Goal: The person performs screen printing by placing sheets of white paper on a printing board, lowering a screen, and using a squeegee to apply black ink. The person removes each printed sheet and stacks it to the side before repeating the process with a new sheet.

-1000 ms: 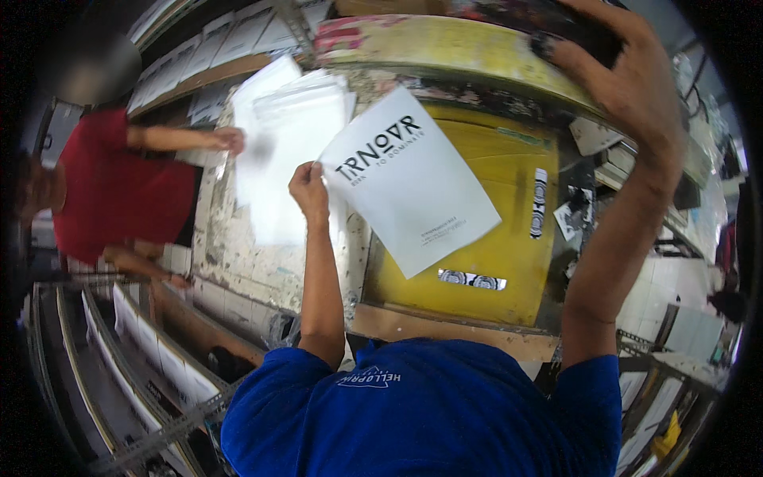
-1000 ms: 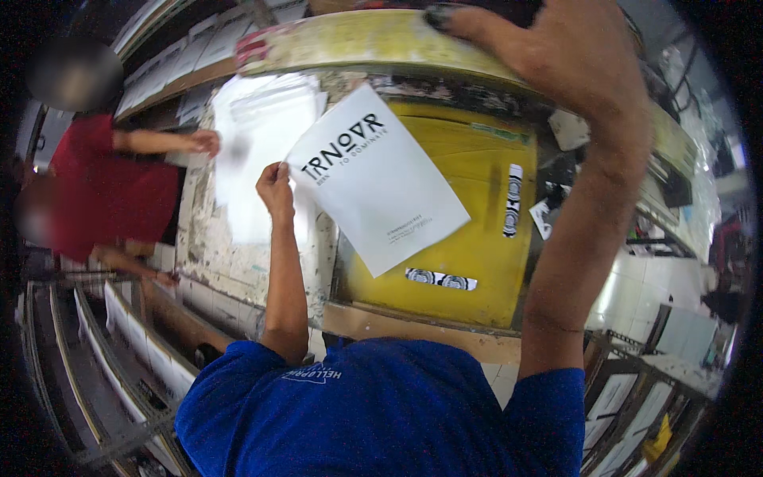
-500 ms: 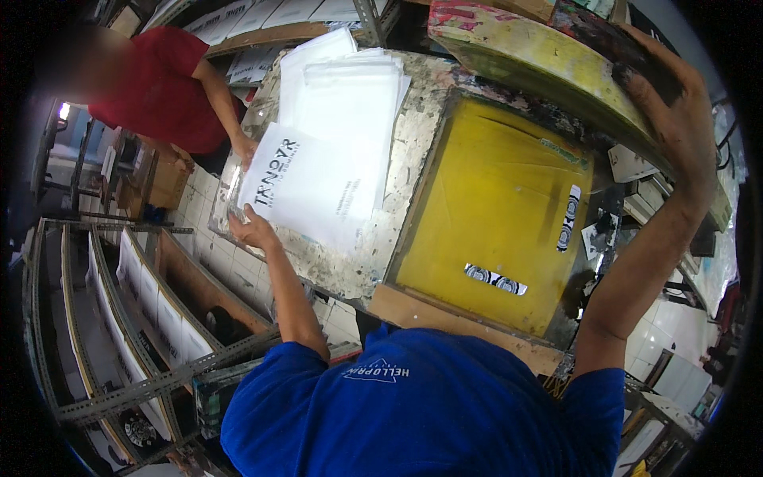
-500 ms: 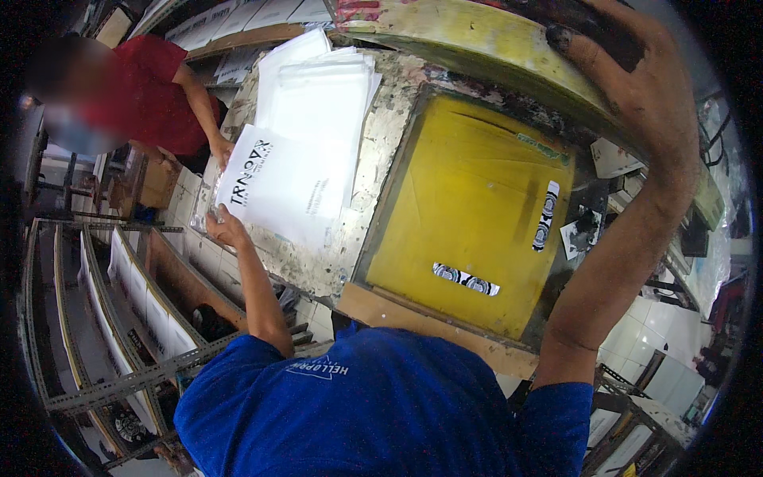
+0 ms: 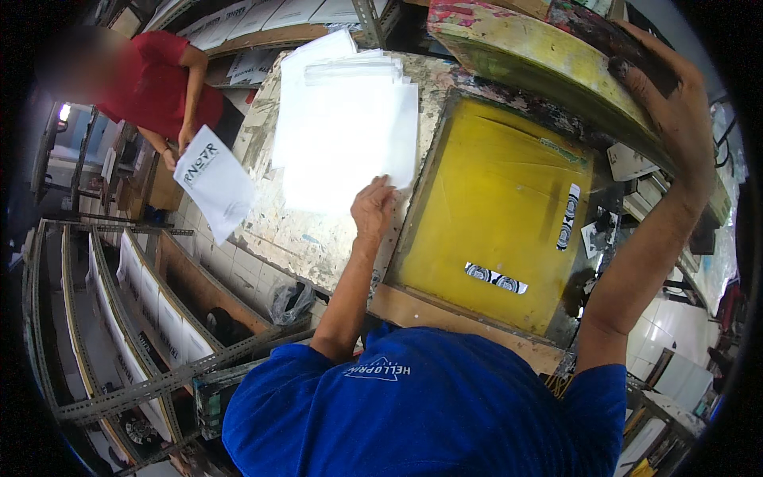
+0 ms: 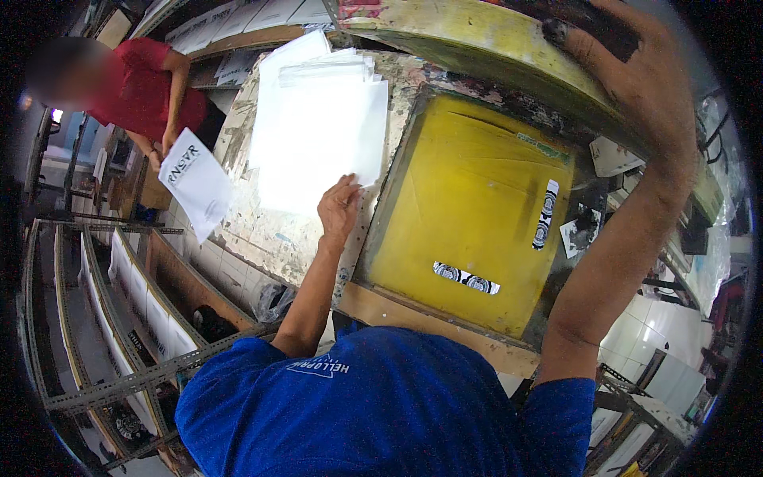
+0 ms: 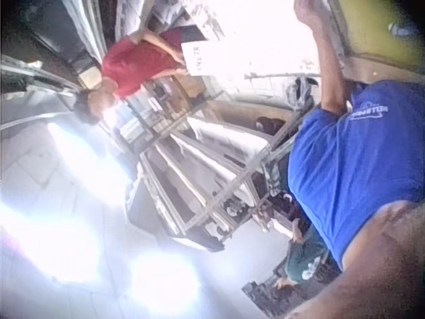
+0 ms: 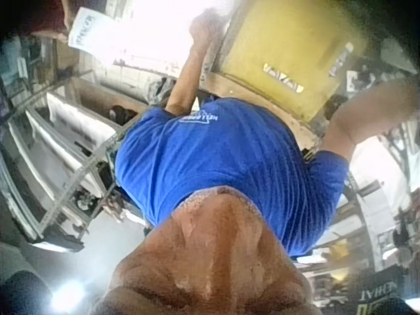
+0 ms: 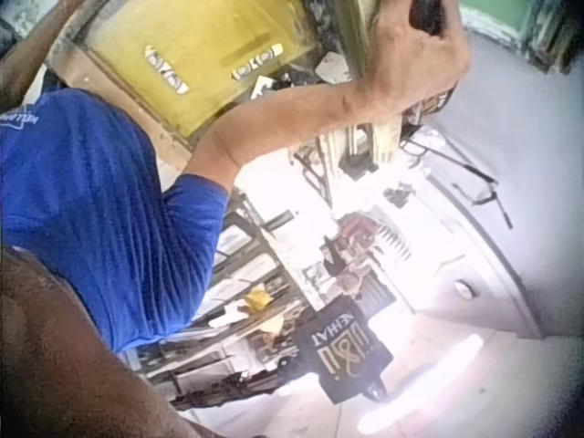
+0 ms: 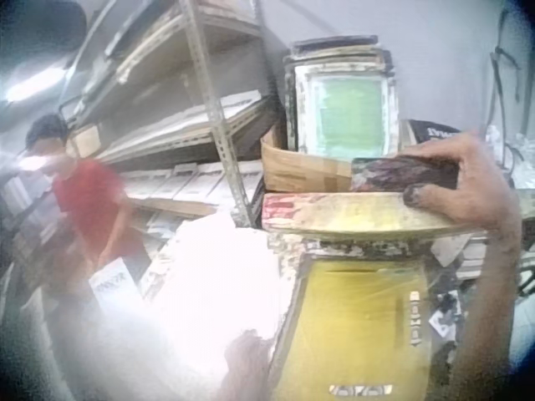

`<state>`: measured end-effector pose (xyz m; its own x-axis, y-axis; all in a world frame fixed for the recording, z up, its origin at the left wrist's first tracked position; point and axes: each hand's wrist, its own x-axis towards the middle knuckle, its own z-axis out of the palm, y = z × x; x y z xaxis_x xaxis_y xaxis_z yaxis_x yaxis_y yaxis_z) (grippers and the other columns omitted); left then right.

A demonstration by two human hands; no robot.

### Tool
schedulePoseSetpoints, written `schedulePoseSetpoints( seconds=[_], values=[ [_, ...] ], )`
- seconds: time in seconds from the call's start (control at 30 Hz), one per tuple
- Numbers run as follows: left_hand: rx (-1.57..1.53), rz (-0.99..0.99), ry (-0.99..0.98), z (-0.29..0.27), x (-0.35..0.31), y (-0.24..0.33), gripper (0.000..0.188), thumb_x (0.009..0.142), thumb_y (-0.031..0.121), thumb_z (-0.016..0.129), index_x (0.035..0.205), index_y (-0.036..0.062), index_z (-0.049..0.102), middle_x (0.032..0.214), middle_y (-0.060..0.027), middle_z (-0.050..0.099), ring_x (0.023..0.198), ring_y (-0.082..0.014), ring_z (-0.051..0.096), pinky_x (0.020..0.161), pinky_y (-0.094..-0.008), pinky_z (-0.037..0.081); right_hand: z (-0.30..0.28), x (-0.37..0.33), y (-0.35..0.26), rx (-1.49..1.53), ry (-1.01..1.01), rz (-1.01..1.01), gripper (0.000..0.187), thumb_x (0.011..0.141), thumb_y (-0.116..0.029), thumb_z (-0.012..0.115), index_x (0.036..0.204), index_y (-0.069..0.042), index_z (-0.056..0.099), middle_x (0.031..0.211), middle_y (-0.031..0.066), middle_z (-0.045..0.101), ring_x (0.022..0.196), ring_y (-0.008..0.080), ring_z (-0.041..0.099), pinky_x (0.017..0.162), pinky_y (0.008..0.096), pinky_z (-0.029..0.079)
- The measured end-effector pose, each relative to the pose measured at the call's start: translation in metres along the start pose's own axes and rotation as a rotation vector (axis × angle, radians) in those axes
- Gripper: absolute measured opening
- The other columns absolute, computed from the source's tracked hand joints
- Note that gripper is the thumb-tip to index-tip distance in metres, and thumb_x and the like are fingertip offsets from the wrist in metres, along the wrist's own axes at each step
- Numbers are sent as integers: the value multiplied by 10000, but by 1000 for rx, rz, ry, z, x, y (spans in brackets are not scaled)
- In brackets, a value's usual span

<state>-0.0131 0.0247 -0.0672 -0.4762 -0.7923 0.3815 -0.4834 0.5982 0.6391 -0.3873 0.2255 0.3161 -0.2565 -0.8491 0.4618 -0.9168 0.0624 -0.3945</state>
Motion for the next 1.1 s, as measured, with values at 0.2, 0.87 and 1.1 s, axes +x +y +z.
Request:
schedulePoseSetpoints(
  seconds=[0.2, 0.87, 1.1],
  values=[
    [209, 172, -605, -7, -14, 79, 562, 945, 387, 693, 1457, 190, 574, 1597, -119, 424, 1505, -391, 316, 1214, -573, 255, 16, 3, -77, -175, 174, -34, 398, 750, -120, 770, 1109, 47, 740, 935, 143, 773, 781, 181, 712, 780, 308, 580],
    [28, 710, -827, 141, -52, 177, 580, 979, 421, 580, 1506, 199, 487, 1652, -76, 313, 1542, -391, 195, 1242, -613, 128, -4, 7, -51, -103, 114, 110, 389, 788, -310, 815, 1083, -57, 793, 937, 142, 783, 799, 244, 717, 798, 351, 555],
    [-7, 706, -841, 133, -70, 179, 606, 969, 447, 584, 1505, 182, 489, 1653, -78, 313, 1545, -374, 195, 1242, -618, 110, 0, 8, -42, -146, 102, 72, 385, 796, -313, 810, 1061, -34, 795, 918, 148, 782, 775, 241, 718, 785, 348, 561]
  ],
)
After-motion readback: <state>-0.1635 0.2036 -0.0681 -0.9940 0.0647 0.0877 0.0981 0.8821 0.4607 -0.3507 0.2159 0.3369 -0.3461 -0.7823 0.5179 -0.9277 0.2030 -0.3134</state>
